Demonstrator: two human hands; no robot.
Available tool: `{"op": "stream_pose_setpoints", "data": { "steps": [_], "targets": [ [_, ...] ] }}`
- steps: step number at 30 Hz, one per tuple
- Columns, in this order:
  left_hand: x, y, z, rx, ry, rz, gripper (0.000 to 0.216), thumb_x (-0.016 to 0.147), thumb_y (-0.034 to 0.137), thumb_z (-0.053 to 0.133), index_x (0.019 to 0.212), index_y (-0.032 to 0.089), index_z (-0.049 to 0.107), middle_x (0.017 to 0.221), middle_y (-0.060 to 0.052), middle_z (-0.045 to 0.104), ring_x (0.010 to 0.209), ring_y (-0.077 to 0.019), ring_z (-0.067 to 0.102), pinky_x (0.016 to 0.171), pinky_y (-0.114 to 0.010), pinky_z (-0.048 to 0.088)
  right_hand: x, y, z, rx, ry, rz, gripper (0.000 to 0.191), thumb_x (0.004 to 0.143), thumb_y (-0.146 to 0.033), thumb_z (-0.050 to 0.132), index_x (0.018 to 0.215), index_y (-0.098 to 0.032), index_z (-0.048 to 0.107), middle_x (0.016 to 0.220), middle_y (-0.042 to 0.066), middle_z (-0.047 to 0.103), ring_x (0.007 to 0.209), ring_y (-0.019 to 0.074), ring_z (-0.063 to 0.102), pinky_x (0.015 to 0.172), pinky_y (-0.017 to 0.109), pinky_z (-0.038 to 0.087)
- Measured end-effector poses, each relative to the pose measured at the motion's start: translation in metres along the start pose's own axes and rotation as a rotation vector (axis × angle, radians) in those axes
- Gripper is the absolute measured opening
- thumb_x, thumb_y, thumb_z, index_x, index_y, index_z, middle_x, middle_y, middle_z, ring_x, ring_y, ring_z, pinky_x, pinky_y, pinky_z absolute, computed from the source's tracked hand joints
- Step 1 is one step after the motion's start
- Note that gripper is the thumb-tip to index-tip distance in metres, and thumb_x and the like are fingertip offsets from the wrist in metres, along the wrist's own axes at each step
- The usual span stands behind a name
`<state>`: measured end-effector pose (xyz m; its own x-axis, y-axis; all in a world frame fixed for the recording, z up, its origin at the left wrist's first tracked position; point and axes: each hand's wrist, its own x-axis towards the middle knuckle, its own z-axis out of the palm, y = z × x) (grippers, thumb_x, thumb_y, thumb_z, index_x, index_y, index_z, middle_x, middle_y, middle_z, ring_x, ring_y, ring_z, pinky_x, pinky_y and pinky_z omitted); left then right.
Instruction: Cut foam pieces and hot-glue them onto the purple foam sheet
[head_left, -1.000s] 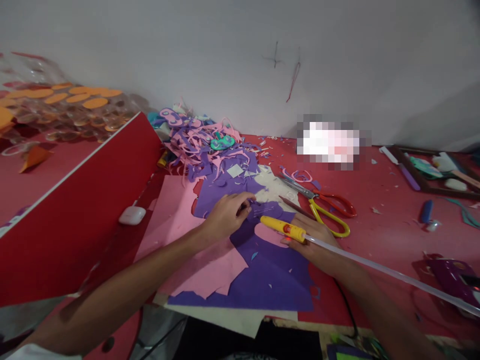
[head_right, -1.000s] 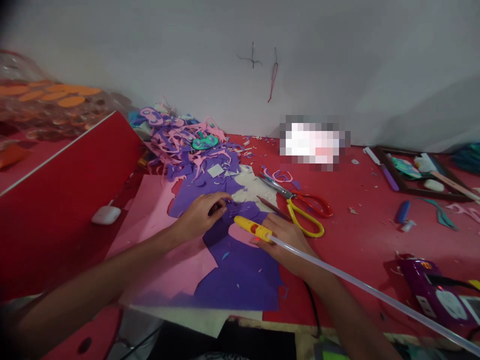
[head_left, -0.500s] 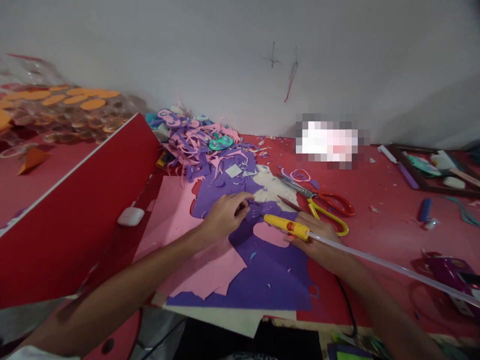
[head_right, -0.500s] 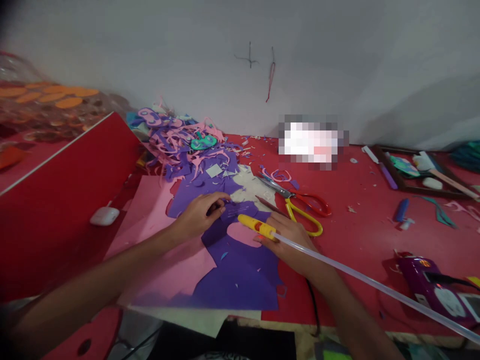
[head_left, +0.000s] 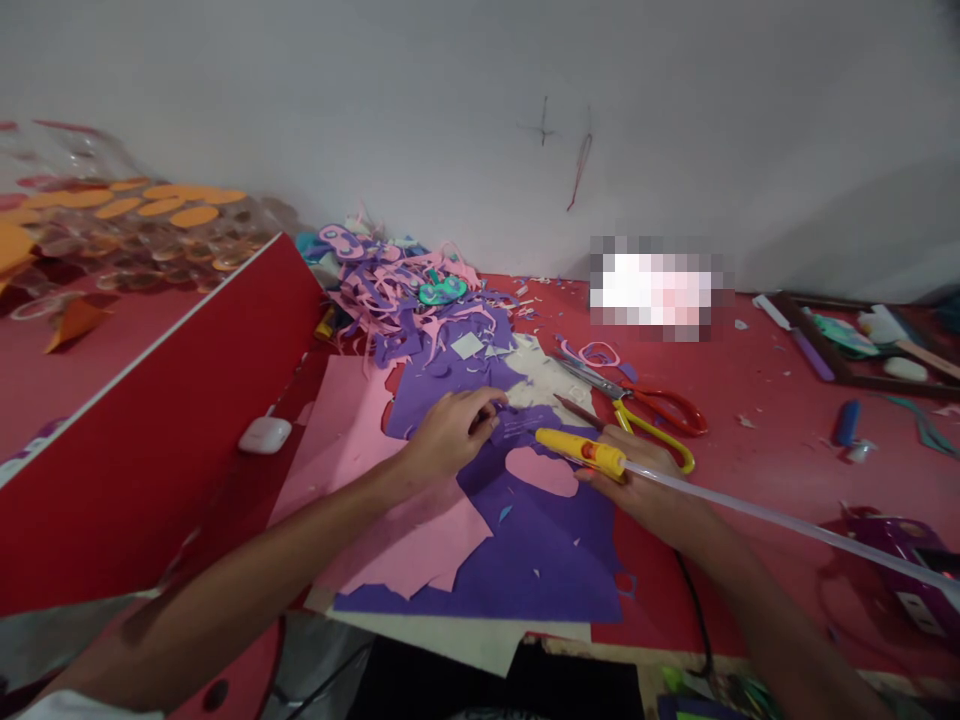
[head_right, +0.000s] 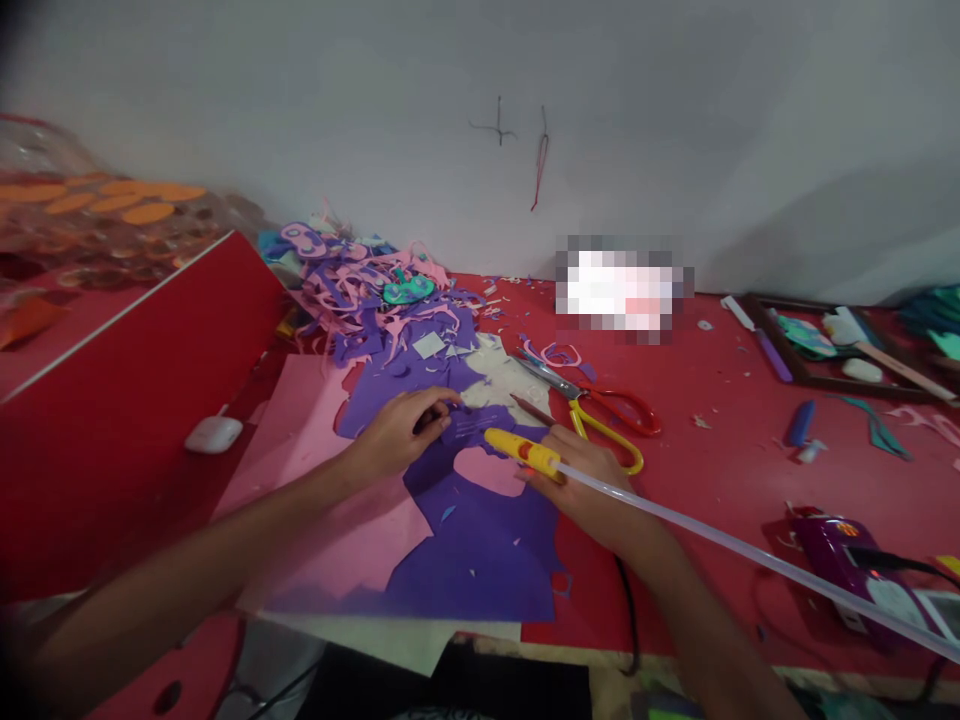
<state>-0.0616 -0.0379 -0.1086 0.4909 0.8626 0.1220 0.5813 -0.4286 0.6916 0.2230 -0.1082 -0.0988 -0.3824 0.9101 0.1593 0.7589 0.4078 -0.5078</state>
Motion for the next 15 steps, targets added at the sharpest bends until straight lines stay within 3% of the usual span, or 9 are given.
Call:
{"op": "stream_pose_setpoints", "data": {
  "steps": [9,15],
  "targets": [
    [0.0,0.002,-0.001,0.004,0.001,0.002,0.029,0.093,0.012,0.055,0.119,0.02,0.064,0.084,-0.001,0.071,0.07,-0.0137,0.06,0.065,-0.026,0.039,0.0,-0.001,-0.007,-0.044,0.035,-0.005,0.032,0.101,-0.05,0.052,0.093,-0.026,0.07,0.083,0.003,0.067,0.074,0.02,0.063,0.065,0.033,0.049],
    [0.0,0.003,-0.001,0.007,-0.005,-0.005,0.029,0.093,0.013,0.055,0.119,0.02,0.065,0.084,-0.001,0.071,0.068,-0.0136,0.059,0.065,-0.026,0.039,-0.001,-0.003,-0.012,-0.063,0.051,0.014,0.029,0.1,-0.048,0.055,0.089,-0.025,0.069,0.079,0.002,0.065,0.071,0.0191,0.061,0.067,0.032,0.05]
  ]
}}
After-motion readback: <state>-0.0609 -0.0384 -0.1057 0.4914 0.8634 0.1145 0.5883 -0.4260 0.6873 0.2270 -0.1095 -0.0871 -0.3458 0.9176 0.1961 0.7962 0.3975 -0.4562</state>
